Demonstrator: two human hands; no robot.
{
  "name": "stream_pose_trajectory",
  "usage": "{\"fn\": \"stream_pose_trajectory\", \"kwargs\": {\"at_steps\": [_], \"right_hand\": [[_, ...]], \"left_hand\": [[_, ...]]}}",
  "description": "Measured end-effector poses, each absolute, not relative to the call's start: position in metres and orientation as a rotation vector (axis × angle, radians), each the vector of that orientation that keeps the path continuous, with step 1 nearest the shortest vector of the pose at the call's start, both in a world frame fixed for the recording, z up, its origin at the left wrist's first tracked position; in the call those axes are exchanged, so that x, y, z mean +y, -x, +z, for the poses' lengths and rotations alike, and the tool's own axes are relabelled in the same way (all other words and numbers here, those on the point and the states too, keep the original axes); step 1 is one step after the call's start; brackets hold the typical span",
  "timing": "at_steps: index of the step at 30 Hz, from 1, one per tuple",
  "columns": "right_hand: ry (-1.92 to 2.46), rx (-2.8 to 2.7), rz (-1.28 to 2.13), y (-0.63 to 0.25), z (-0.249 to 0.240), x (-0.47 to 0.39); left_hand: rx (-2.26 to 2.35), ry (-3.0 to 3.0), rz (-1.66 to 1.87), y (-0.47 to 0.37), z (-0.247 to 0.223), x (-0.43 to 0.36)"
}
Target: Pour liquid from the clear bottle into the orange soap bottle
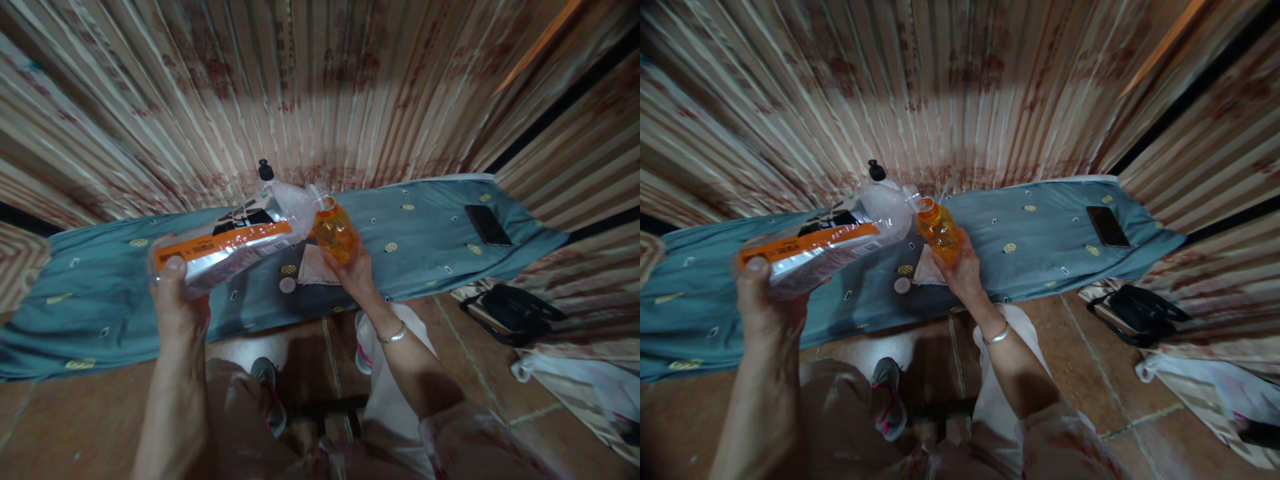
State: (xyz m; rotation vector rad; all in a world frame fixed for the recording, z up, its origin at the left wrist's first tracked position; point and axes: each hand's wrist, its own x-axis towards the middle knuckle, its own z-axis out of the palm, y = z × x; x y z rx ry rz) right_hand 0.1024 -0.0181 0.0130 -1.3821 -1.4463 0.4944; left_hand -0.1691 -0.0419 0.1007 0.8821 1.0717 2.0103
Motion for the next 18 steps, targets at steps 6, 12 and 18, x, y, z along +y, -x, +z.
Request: {"fn": "stream_pose_trajectory", "kwargs": {"at_steps": [6,12,18], "right_hand": [[1.396,-1.442,0.476,-0.1026,0.0117,-0.0173],[1.407,-1.45,0.487,-0.103,0.0114,-0.0178],[1.404,-1.449,0.489,-0.1039,0.0115,-0.0176]], "left_hand": [[1.077,-0.852,2.018,0.1689,0.1011,-0.0423],[1.067,-0.879,2.003,0.1705,0.1001,-0.0422],[1.07,-0.895,2.015,0.1688,0.101,-0.042]]}}
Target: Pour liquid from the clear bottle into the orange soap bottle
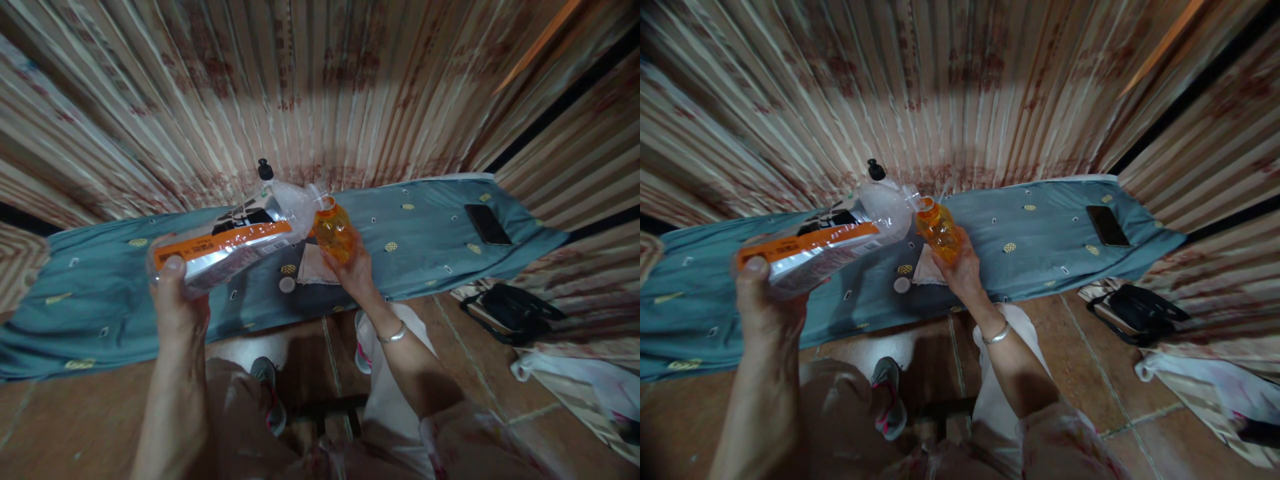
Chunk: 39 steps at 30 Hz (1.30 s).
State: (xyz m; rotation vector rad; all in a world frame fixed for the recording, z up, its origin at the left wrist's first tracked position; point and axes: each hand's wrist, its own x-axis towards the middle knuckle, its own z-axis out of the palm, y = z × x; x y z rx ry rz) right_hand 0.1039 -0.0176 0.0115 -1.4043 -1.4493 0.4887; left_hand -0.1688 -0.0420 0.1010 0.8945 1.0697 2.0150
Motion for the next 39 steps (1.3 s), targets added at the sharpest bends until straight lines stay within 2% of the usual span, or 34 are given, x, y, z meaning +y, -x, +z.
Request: {"fn": "stream_pose_trajectory", "kwargs": {"at_steps": [39], "right_hand": [[1.377,-1.489,0.442,-0.1074,0.0101,-0.0147]], "left_hand": [[1.086,-0.909,2.008,0.1731,0.0987,-0.0411]]}}
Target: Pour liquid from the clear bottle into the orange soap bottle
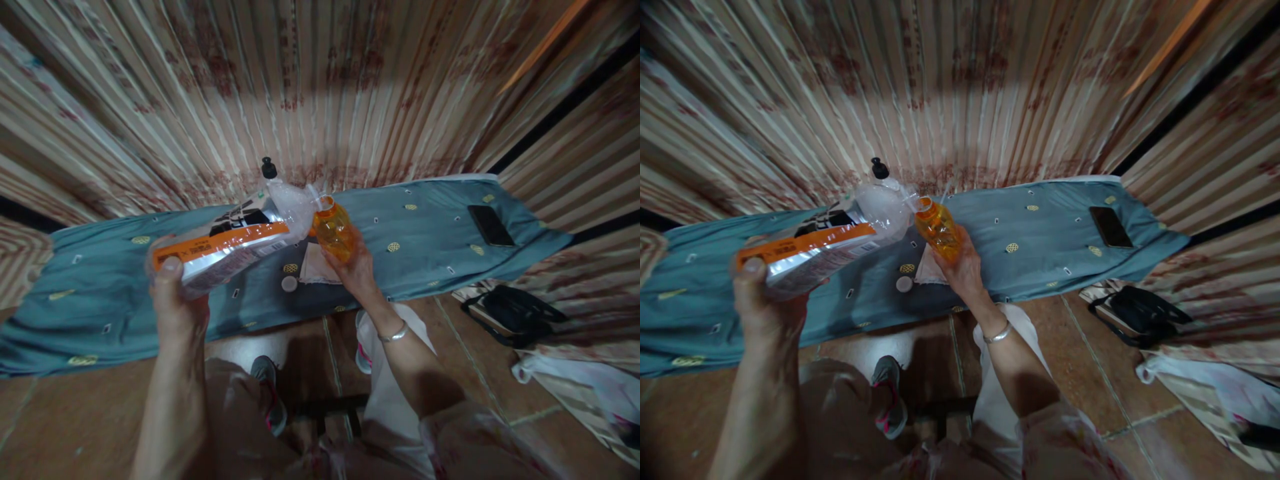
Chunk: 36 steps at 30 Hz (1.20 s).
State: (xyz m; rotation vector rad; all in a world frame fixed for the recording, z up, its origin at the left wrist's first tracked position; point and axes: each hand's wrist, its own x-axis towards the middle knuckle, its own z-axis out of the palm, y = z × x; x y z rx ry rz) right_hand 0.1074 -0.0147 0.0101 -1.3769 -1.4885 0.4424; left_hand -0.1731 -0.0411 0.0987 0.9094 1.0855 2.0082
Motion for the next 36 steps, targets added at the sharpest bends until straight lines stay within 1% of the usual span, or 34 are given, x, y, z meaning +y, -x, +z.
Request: {"fn": "stream_pose_trajectory", "kwargs": {"at_steps": [11,29,36], "right_hand": [[1.395,-1.491,0.443,-0.107,0.007,-0.014],[1.412,-1.519,0.428,-0.107,0.009,-0.016],[1.384,-1.493,0.463,-0.105,0.014,-0.018]], "left_hand": [[1.099,-0.846,2.016,0.171,0.101,-0.042],[1.075,-0.925,2.02,0.176,0.097,-0.041],[1.12,-1.014,1.924,0.183,0.094,-0.045]]}}
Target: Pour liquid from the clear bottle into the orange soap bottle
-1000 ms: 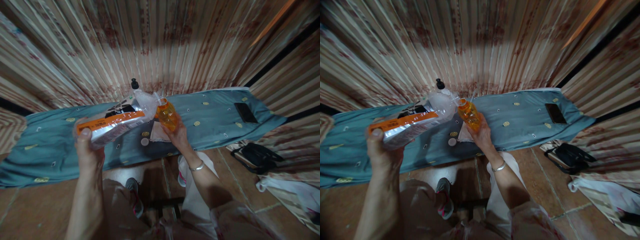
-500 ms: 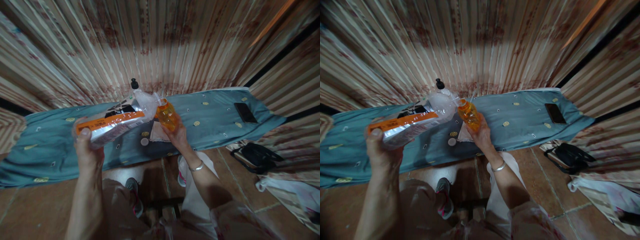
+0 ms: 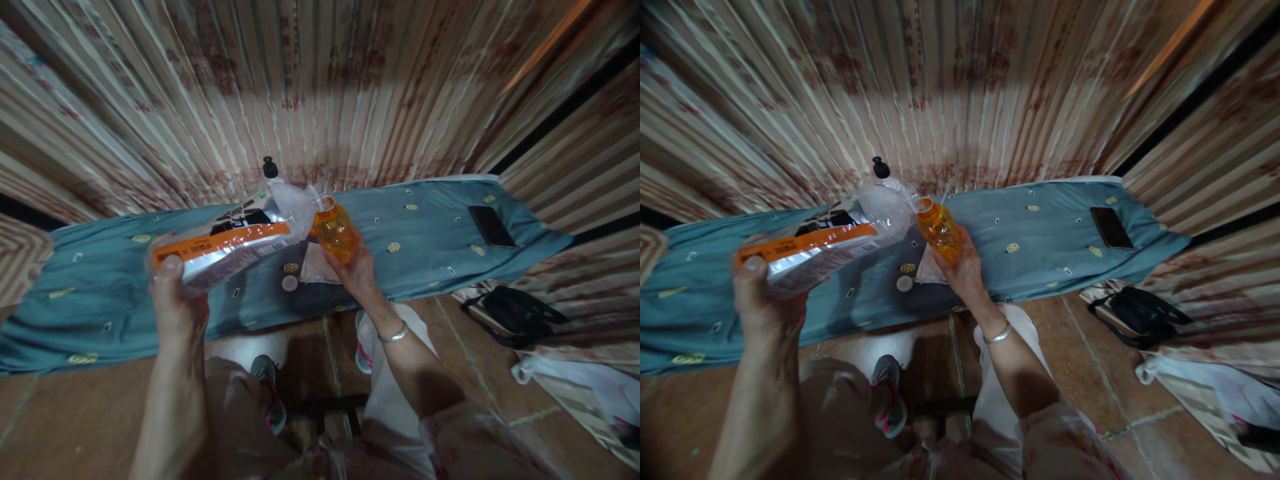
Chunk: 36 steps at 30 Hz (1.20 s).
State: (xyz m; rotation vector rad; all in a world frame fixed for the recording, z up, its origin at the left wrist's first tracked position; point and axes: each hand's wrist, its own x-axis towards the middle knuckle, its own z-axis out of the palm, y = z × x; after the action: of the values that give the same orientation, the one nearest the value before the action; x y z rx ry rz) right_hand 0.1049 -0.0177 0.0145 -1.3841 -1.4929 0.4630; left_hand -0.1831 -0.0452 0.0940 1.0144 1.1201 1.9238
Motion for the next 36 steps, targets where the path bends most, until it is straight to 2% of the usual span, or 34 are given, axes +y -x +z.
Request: {"fn": "stream_pose_trajectory", "kwargs": {"at_steps": [7,36], "right_hand": [[1.411,-1.502,0.477,-0.106,0.015,-0.018],[1.421,-1.481,0.487,-0.106,0.016,-0.018]], "left_hand": [[1.098,-0.897,2.036,0.173,0.1,-0.042],[1.087,-0.879,2.02,0.169,0.102,-0.042]]}}
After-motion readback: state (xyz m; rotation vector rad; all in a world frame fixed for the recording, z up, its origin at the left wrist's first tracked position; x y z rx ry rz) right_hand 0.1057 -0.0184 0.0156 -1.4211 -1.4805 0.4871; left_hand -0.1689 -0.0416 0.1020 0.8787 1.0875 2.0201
